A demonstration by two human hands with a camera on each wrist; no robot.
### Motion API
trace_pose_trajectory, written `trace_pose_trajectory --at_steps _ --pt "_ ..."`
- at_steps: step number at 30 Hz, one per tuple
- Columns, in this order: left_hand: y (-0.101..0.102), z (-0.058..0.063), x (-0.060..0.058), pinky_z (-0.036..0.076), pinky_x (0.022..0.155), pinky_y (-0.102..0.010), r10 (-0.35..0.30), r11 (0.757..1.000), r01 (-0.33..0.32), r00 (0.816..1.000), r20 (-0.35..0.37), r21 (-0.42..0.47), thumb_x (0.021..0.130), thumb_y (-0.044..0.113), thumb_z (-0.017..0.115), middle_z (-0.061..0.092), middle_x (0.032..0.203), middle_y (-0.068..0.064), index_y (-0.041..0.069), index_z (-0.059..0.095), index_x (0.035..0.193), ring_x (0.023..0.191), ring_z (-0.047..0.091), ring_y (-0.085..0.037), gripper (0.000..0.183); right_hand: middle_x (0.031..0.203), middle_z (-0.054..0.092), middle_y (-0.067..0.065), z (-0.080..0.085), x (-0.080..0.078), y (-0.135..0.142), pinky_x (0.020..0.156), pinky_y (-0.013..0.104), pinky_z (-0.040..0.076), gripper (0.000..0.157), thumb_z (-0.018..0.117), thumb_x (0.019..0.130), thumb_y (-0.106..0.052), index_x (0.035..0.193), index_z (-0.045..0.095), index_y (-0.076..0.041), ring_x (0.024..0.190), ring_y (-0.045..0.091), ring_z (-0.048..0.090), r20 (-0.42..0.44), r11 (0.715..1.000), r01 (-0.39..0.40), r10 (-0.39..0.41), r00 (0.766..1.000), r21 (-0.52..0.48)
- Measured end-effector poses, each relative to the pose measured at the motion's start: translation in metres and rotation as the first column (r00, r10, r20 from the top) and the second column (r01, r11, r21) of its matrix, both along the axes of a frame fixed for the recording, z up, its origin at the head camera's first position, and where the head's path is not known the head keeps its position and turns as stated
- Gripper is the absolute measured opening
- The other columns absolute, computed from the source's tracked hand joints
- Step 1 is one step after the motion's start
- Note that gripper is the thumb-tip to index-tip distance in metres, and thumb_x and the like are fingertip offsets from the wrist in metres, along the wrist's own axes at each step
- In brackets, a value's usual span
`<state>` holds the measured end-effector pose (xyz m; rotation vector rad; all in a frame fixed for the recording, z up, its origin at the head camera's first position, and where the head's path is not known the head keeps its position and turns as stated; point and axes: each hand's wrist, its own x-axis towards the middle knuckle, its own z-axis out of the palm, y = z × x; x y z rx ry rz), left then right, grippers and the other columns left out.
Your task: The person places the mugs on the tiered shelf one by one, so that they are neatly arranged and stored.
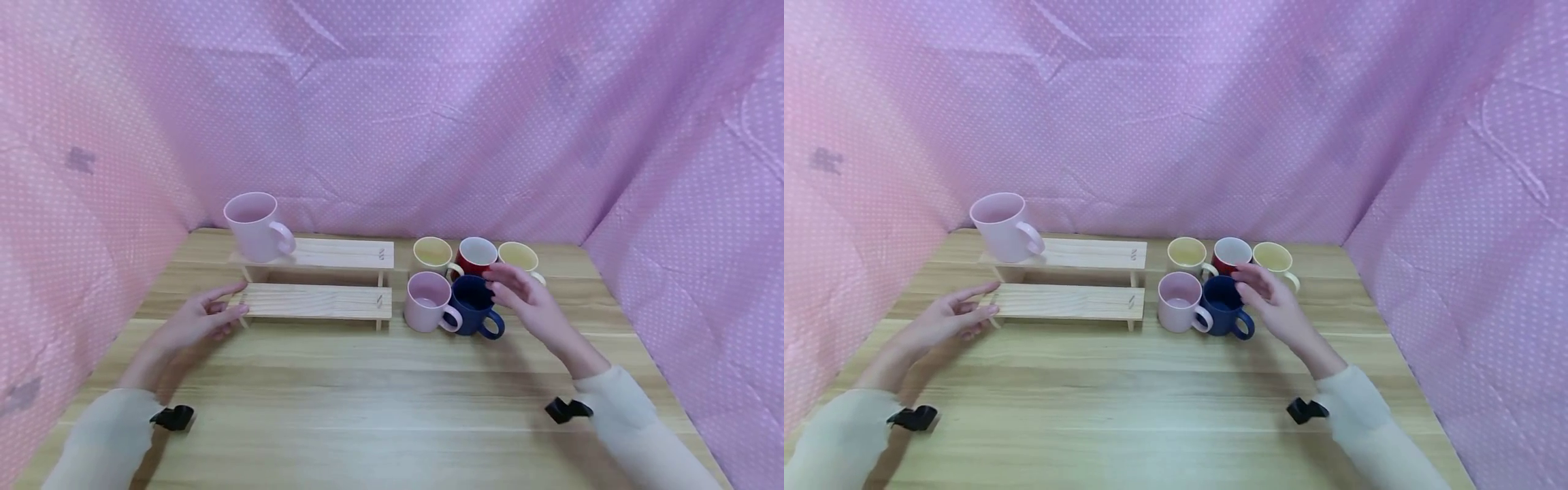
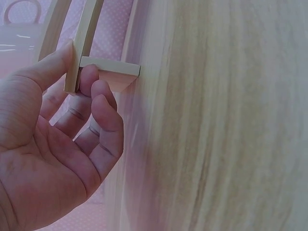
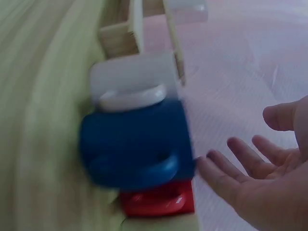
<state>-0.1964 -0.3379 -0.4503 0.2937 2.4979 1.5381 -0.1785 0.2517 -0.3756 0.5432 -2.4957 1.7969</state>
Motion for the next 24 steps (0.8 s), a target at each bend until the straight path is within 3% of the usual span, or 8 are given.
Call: trace_pose_trajectory --at_steps 4,6,13,19,24 --pt "0.002 0.000 -0.003 0.050 0.052 -0.029 -0.017 0.999 0.017 1.000 0.007 0.029 0.102 0.019 0.065 0.061 0.075 -0.010 0.003 0.035 0.157 0.065 0.055 -0.014 0.065 0.134 0.057 0.015 -0.022 0.012 0.021 0.097 0.016 0.046 0.039 0.055 0.104 -0.004 0.141 0.048 0.010 0.122 0.005 0.054 -0.127 0.993 0.115 -0.112 0.986 0.012" --pt "0.002 0.000 -0.004 0.050 0.052 -0.029 -0.015 0.999 0.014 1.000 0.010 0.041 0.101 0.018 0.065 0.061 0.075 -0.010 0.002 0.035 0.156 0.064 0.055 -0.014 0.065 0.137 0.054 0.016 -0.030 0.017 0.027 0.097 0.014 0.046 0.042 0.056 0.104 -0.004 0.143 0.047 0.008 0.123 0.005 0.052 -0.142 0.990 0.140 -0.135 0.981 0.027" --pt "0.000 -0.001 -0.003 0.051 0.053 -0.028 -0.012 0.999 0.010 0.999 0.029 0.047 0.102 0.016 0.065 0.063 0.077 -0.009 0.001 0.031 0.157 0.065 0.057 -0.014 0.066 0.147 0.043 0.029 -0.049 0.025 0.030 0.093 0.014 0.048 0.050 0.058 0.105 -0.011 0.147 0.038 0.008 0.130 0.041 0.049 0.023 0.994 0.078 -0.080 0.996 0.081" --pt "0.003 0.000 -0.004 0.054 0.058 -0.030 -0.001 1.000 0.000 0.999 0.051 0.028 0.102 0.022 0.065 0.068 0.083 -0.012 0.006 0.031 0.159 0.068 0.060 -0.014 0.068 0.145 0.040 0.032 -0.057 0.030 0.030 0.089 0.038 0.058 0.050 0.055 0.106 -0.013 0.145 0.034 0.011 0.116 0.021 0.061 0.185 0.998 0.045 -0.038 0.982 -0.035" --pt "0.003 -0.001 0.000 0.053 0.056 -0.029 0.004 1.000 -0.006 0.999 0.050 0.029 0.102 0.021 0.065 0.067 0.081 -0.011 0.004 0.031 0.158 0.067 0.059 -0.014 0.067 0.148 0.033 0.031 -0.065 0.032 0.028 0.089 0.048 0.056 0.054 0.055 0.106 -0.012 0.147 0.027 0.009 0.120 0.020 0.058 0.280 0.993 0.025 0.010 0.960 -0.119"
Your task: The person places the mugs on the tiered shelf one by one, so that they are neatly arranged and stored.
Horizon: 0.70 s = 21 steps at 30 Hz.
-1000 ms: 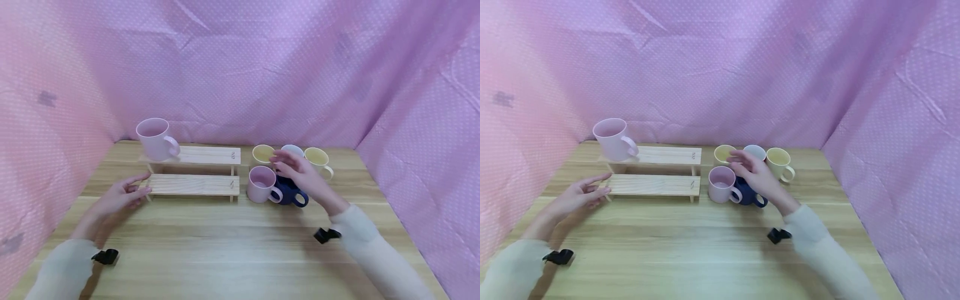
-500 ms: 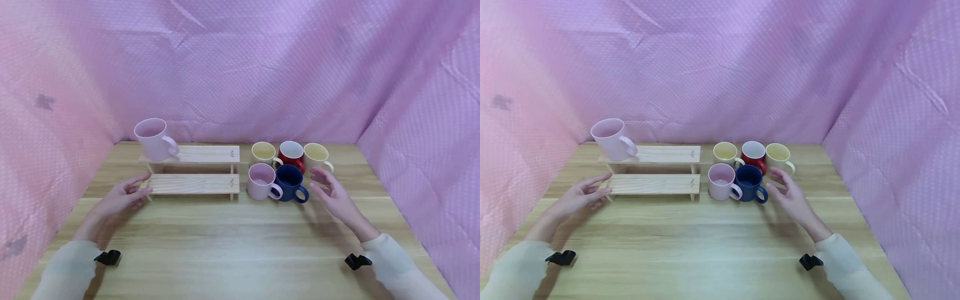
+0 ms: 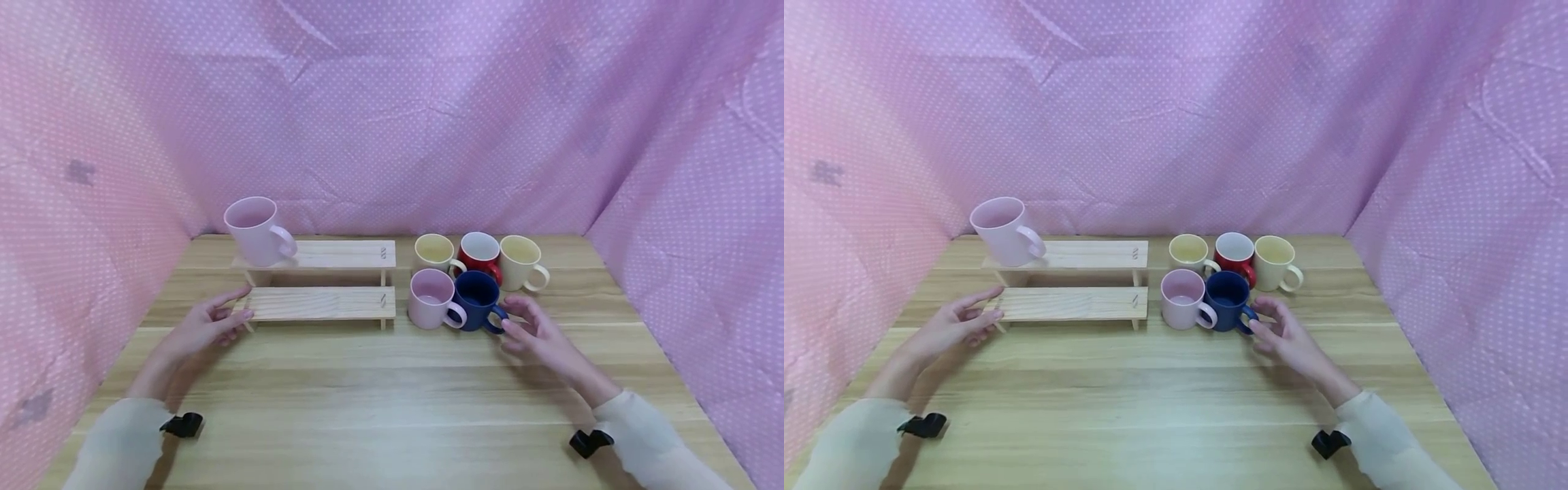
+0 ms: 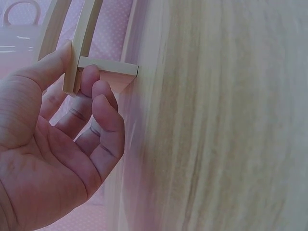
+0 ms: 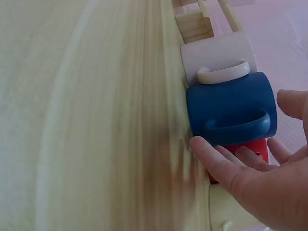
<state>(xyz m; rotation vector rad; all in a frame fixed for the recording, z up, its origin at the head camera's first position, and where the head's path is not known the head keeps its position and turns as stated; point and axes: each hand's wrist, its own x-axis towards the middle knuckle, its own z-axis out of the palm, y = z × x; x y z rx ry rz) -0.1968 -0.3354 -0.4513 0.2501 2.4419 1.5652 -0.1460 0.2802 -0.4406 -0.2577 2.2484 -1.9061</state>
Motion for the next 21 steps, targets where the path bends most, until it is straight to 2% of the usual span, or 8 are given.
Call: trace_pose_trajectory --at_steps 7,13,19,21 --pt "-0.0003 -0.0002 -0.0004 0.054 0.057 -0.031 -0.008 1.000 0.008 1.000 -0.012 -0.001 0.102 0.020 0.065 0.069 0.083 -0.013 0.001 0.031 0.157 0.068 0.060 -0.016 0.067 0.144 0.038 0.035 -0.0028 0.0015 -0.0006 0.091 0.048 0.055 0.050 0.048 0.110 -0.021 0.145 0.033 0.011 0.122 0.025 0.056 0.058 0.999 -0.038 0.038 0.998 0.014" --pt "-0.0007 0.0033 0.0015 0.057 0.064 -0.034 0.015 0.997 -0.016 1.000 -0.016 -0.070 0.101 0.025 0.066 0.069 0.086 -0.011 0.005 0.033 0.158 0.074 0.063 -0.018 0.068 0.150 0.036 0.036 -0.0045 -0.0016 -0.0004 0.094 0.048 0.053 0.057 0.043 0.111 -0.029 0.144 0.034 0.015 0.130 0.030 0.053 0.119 0.997 -0.068 0.070 0.990 -0.022" --pt "-0.0022 0.0049 0.0006 0.057 0.067 -0.034 0.033 0.994 -0.033 0.999 0.005 -0.100 0.100 0.029 0.067 0.067 0.086 -0.011 0.011 0.033 0.159 0.076 0.062 -0.017 0.070 0.153 0.035 0.034 -0.0056 -0.0036 -0.0007 0.094 0.047 0.054 0.058 0.040 0.111 -0.036 0.143 0.036 0.012 0.132 0.042 0.049 0.177 0.998 -0.053 0.057 0.983 -0.027" --pt "-0.0013 0.0047 -0.0017 0.057 0.066 -0.034 0.031 0.995 -0.030 1.000 0.006 -0.098 0.100 0.030 0.068 0.067 0.086 -0.011 0.012 0.033 0.159 0.076 0.061 -0.017 0.071 0.152 0.035 0.034 -0.0043 -0.0039 -0.0005 0.094 0.048 0.054 0.057 0.041 0.111 -0.036 0.141 0.037 0.012 0.132 0.043 0.048 0.184 0.999 -0.040 0.044 0.982 -0.028"
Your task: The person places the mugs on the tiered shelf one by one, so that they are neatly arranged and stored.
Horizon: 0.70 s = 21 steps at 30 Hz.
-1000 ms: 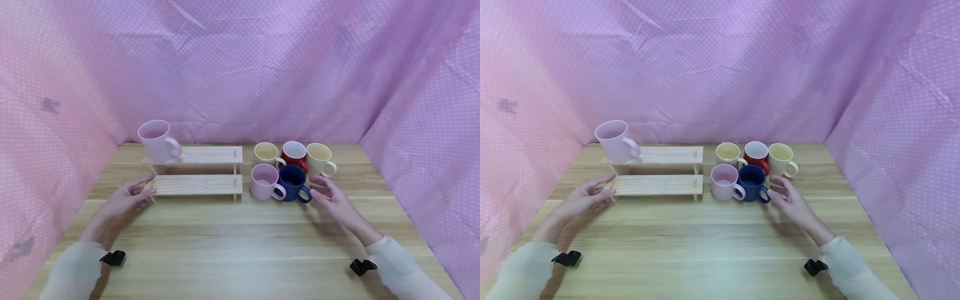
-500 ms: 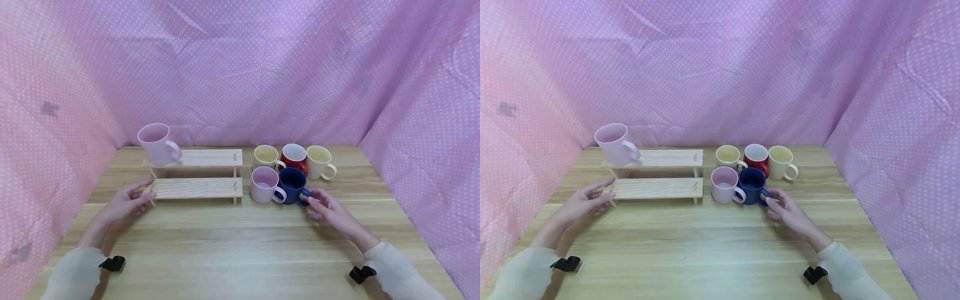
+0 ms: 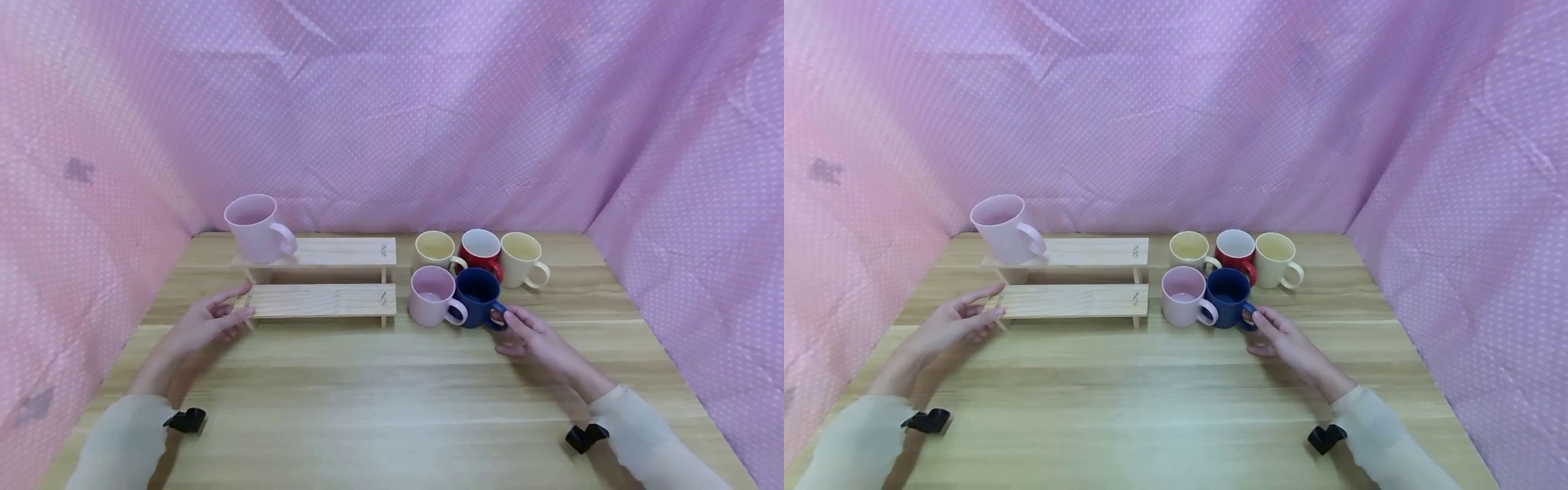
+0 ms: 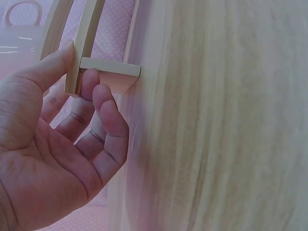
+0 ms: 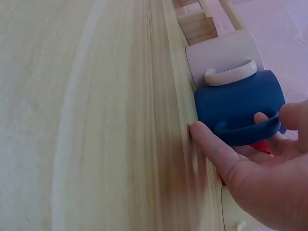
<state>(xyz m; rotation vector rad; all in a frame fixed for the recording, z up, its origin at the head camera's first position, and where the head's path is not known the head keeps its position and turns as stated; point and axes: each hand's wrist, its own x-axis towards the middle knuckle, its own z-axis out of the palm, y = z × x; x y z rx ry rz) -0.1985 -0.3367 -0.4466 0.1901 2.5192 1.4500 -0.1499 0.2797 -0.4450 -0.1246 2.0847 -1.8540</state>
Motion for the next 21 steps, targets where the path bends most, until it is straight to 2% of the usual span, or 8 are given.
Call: trace_pose_trajectory --at_steps 6,14,21 --pt "-0.0015 -0.0014 -0.0003 0.056 0.066 -0.033 0.001 1.000 -0.001 1.000 0.005 0.009 0.100 0.030 0.068 0.065 0.084 -0.011 0.010 0.034 0.158 0.075 0.060 -0.017 0.071 0.148 0.040 0.032 0.0028 -0.0023 -0.0020 0.093 0.049 0.054 0.057 0.041 0.111 -0.036 0.139 0.039 0.013 0.124 0.030 0.056 0.013 1.000 -0.005 0.005 1.000 0.006" --pt "-0.0025 -0.0046 0.0003 0.056 0.062 -0.033 0.005 1.000 -0.004 1.000 -0.023 0.031 0.100 0.025 0.068 0.066 0.080 -0.007 0.003 0.036 0.156 0.070 0.061 -0.015 0.069 0.146 0.040 0.032 0.0015 -0.0063 -0.0043 0.093 0.048 0.054 0.056 0.042 0.111 -0.033 0.139 0.040 0.015 0.134 0.043 0.046 0.036 0.999 -0.026 0.025 0.999 0.034" --pt "0.0002 -0.0022 -0.0018 0.056 0.061 -0.032 -0.002 1.000 0.002 1.000 -0.022 0.030 0.100 0.024 0.069 0.066 0.080 -0.009 0.005 0.035 0.157 0.071 0.060 -0.014 0.069 0.137 0.046 0.023 -0.0003 -0.0054 -0.0011 0.095 0.048 0.053 0.053 0.044 0.111 -0.033 0.134 0.045 0.014 0.129 0.031 0.050 0.033 0.999 -0.022 0.022 0.999 0.023"
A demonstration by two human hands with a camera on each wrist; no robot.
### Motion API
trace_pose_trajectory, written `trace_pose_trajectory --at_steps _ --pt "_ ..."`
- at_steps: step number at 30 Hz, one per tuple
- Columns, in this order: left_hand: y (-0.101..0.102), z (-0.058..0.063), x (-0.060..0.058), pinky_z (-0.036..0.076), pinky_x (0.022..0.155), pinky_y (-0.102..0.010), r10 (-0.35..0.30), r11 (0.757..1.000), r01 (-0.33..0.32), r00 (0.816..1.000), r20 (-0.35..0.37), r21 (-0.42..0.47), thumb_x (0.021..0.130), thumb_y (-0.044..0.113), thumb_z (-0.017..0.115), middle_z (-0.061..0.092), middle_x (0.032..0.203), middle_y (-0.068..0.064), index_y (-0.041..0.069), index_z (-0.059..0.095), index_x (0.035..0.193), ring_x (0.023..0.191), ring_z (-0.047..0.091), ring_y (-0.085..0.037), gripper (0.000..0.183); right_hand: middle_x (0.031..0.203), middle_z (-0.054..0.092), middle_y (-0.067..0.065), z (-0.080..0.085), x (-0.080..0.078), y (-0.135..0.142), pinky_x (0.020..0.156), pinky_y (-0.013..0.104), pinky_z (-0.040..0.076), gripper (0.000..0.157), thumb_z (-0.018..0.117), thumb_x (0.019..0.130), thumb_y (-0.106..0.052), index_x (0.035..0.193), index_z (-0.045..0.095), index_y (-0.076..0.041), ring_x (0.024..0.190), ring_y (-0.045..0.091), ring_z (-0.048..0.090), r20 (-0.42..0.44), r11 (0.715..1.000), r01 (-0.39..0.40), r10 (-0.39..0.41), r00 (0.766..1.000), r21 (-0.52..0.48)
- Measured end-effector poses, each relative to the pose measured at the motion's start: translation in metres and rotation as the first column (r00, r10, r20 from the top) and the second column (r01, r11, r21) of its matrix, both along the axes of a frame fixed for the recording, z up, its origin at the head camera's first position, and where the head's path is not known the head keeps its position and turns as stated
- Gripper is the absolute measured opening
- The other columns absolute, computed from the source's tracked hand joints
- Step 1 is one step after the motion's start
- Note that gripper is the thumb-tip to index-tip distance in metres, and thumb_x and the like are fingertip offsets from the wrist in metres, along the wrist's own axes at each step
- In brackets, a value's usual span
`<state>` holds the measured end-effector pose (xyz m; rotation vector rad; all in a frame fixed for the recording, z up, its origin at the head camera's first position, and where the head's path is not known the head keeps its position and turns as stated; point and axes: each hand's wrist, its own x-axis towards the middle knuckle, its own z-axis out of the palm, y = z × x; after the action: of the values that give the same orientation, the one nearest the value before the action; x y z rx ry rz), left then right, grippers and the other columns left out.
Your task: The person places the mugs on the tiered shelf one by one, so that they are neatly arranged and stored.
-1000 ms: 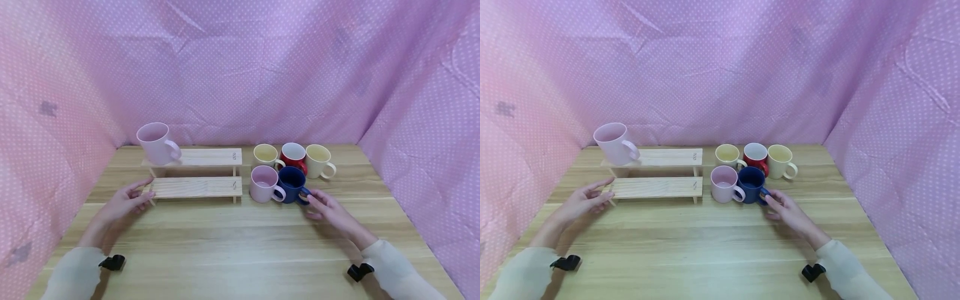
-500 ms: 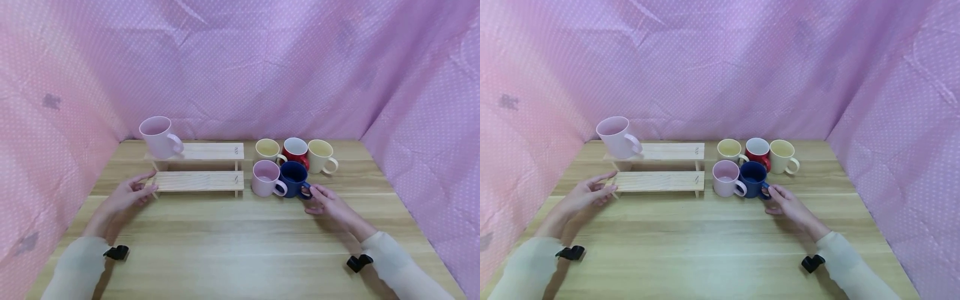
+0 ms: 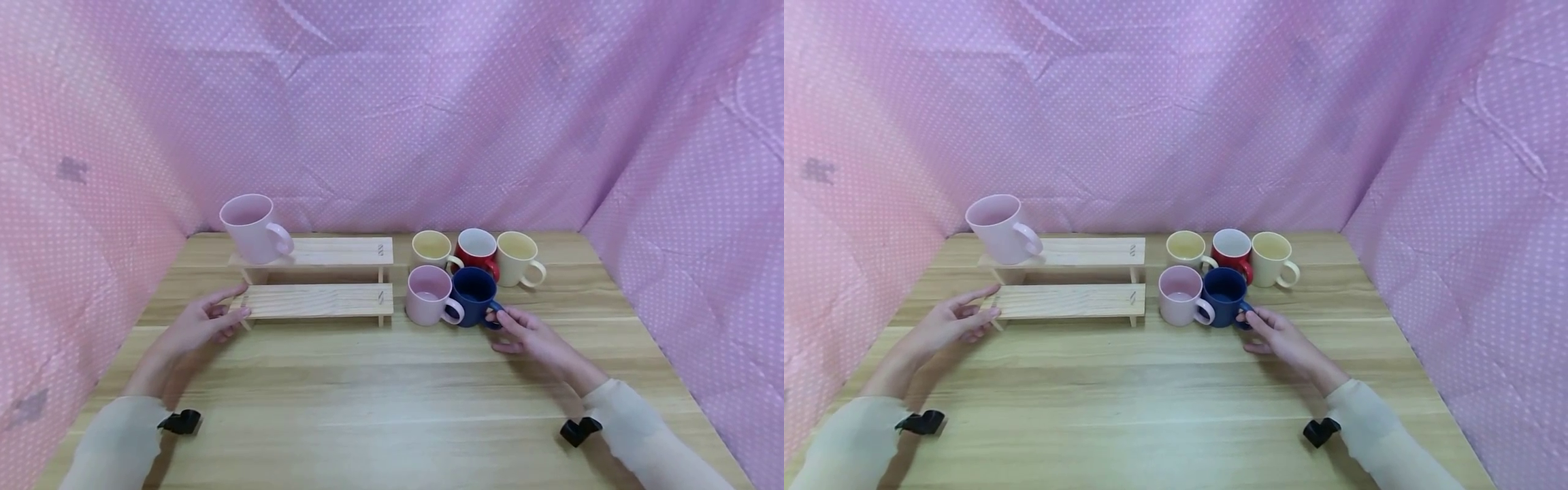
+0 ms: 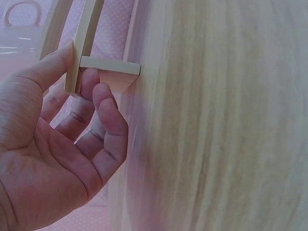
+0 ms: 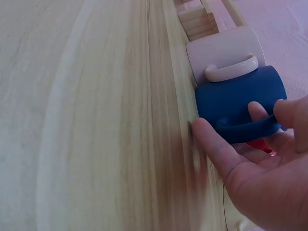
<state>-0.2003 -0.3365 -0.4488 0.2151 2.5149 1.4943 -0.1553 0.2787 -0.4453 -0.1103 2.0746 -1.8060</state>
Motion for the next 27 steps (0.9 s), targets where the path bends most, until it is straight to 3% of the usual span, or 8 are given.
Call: trace_pose_trajectory --at_steps 7,17,24,27 --pt "-0.0034 0.0019 0.0027 0.056 0.063 -0.032 -0.004 1.000 0.005 1.000 0.006 -0.015 0.100 0.026 0.068 0.065 0.079 -0.007 0.007 0.035 0.157 0.071 0.060 -0.014 0.069 0.134 0.045 0.026 -0.0041 0.0007 -0.0006 0.094 0.046 0.054 0.048 0.045 0.110 -0.030 0.128 0.047 0.015 0.125 0.026 0.053 -0.022 1.000 -0.002 0.002 1.000 0.002" --pt "-0.0062 -0.0007 0.0065 0.055 0.060 -0.032 -0.007 1.000 0.007 1.000 -0.014 0.010 0.100 0.021 0.068 0.066 0.077 -0.006 0.003 0.036 0.156 0.068 0.060 -0.014 0.067 0.139 0.045 0.032 -0.0073 0.0000 -0.0045 0.094 0.044 0.054 0.052 0.044 0.111 -0.030 0.133 0.045 0.017 0.131 0.039 0.049 -0.032 1.000 0.001 -0.001 0.999 0.004" --pt "-0.0039 -0.0006 0.0025 0.056 0.061 -0.032 -0.015 1.000 0.015 1.000 -0.011 -0.010 0.100 0.023 0.067 0.065 0.078 -0.007 0.005 0.034 0.157 0.069 0.060 -0.014 0.068 0.133 0.047 0.029 -0.0063 -0.0001 -0.0037 0.094 0.041 0.054 0.051 0.044 0.111 -0.029 0.134 0.045 0.018 0.123 0.026 0.058 -0.056 1.000 0.013 -0.013 0.998 -0.001" --pt "-0.0030 -0.0011 0.0003 0.056 0.061 -0.032 -0.017 1.000 0.017 1.000 -0.009 -0.016 0.100 0.023 0.068 0.064 0.077 -0.006 0.006 0.034 0.158 0.069 0.059 -0.014 0.069 0.136 0.047 0.031 -0.0062 0.0003 -0.0025 0.095 0.040 0.053 0.052 0.043 0.111 -0.028 0.135 0.044 0.018 0.123 0.027 0.059 -0.064 1.000 0.012 -0.012 0.998 -0.006"
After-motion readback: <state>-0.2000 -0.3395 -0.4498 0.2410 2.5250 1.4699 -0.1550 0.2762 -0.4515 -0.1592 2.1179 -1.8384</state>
